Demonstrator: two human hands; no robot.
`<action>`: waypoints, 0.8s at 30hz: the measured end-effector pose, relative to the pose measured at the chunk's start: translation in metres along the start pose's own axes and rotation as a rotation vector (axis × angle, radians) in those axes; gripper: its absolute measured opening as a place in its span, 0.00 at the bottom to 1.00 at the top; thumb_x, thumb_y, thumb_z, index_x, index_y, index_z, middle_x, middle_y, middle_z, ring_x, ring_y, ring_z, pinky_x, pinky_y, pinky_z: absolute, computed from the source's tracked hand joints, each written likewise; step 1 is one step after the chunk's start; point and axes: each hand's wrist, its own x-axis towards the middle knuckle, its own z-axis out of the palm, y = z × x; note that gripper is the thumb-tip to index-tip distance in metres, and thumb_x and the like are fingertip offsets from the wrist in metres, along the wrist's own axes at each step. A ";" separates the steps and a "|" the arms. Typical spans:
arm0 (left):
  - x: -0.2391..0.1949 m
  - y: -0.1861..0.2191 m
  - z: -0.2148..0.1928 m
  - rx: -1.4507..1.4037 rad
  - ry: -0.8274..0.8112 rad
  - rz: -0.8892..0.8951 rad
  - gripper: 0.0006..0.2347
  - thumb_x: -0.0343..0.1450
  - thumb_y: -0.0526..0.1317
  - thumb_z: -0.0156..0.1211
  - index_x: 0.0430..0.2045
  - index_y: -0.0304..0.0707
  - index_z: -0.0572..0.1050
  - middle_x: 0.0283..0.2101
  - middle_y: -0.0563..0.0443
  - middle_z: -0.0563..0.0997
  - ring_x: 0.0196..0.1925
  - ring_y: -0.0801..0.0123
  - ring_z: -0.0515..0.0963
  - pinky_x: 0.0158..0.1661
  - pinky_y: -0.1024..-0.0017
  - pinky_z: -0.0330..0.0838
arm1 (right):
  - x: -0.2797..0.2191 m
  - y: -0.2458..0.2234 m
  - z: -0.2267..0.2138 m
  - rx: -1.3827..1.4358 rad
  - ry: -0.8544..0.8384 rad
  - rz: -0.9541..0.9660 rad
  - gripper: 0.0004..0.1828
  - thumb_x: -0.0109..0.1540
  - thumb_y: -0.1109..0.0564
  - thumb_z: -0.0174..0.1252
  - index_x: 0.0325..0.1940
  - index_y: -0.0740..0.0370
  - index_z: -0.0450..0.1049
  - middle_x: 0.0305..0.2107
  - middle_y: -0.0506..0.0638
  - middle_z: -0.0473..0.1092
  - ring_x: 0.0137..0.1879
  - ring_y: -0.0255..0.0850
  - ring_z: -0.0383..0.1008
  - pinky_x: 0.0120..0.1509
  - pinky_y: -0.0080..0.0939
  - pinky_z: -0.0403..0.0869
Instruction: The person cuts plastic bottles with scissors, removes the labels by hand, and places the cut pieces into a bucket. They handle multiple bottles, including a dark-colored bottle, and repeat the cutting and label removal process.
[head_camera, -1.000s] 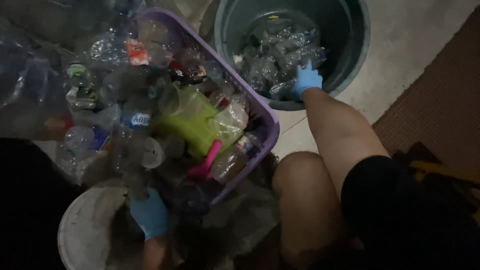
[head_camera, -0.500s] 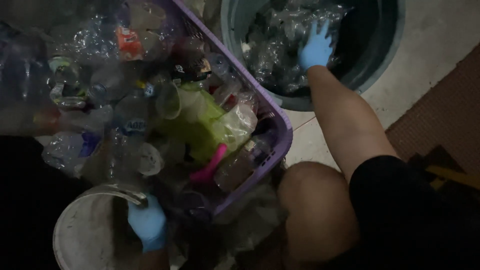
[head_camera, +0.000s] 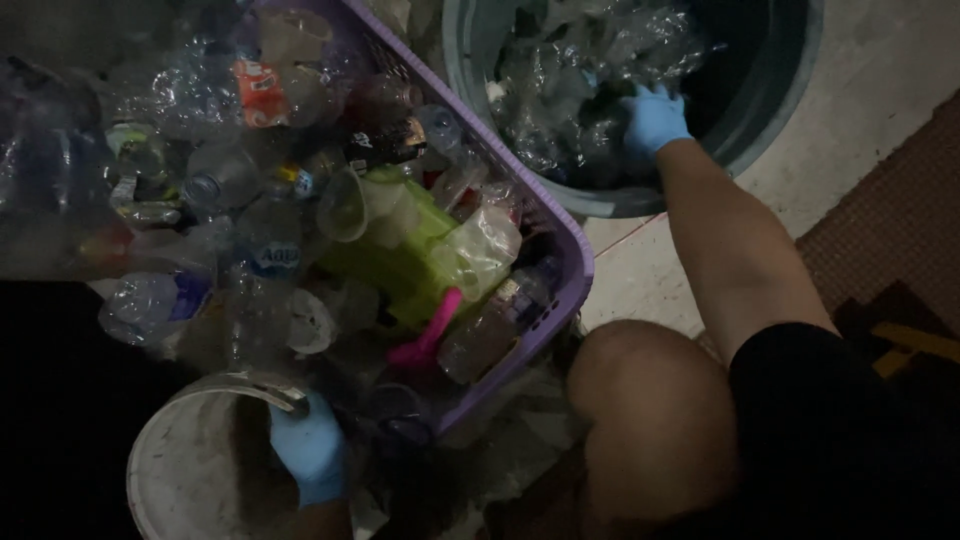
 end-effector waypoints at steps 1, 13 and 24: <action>0.000 -0.001 0.000 0.000 0.002 0.000 0.11 0.72 0.30 0.58 0.46 0.19 0.74 0.41 0.31 0.82 0.38 0.48 0.81 0.40 0.62 0.75 | 0.005 0.001 0.007 0.001 0.001 -0.001 0.35 0.51 0.61 0.60 0.65 0.53 0.75 0.65 0.57 0.64 0.66 0.66 0.61 0.66 0.73 0.60; 0.004 -0.007 0.004 0.082 -0.013 -0.073 0.10 0.72 0.33 0.58 0.44 0.24 0.74 0.38 0.35 0.82 0.37 0.50 0.80 0.41 0.62 0.75 | 0.056 -0.045 0.014 0.296 0.193 0.100 0.27 0.55 0.77 0.51 0.50 0.59 0.83 0.79 0.48 0.40 0.77 0.70 0.27 0.80 0.60 0.51; 0.006 0.022 -0.001 -0.066 -0.104 -0.296 0.09 0.75 0.34 0.54 0.45 0.27 0.74 0.39 0.40 0.82 0.36 0.57 0.79 0.40 0.65 0.73 | 0.026 -0.021 0.031 0.050 0.247 0.158 0.30 0.66 0.56 0.48 0.73 0.34 0.69 0.75 0.62 0.51 0.76 0.72 0.47 0.73 0.78 0.43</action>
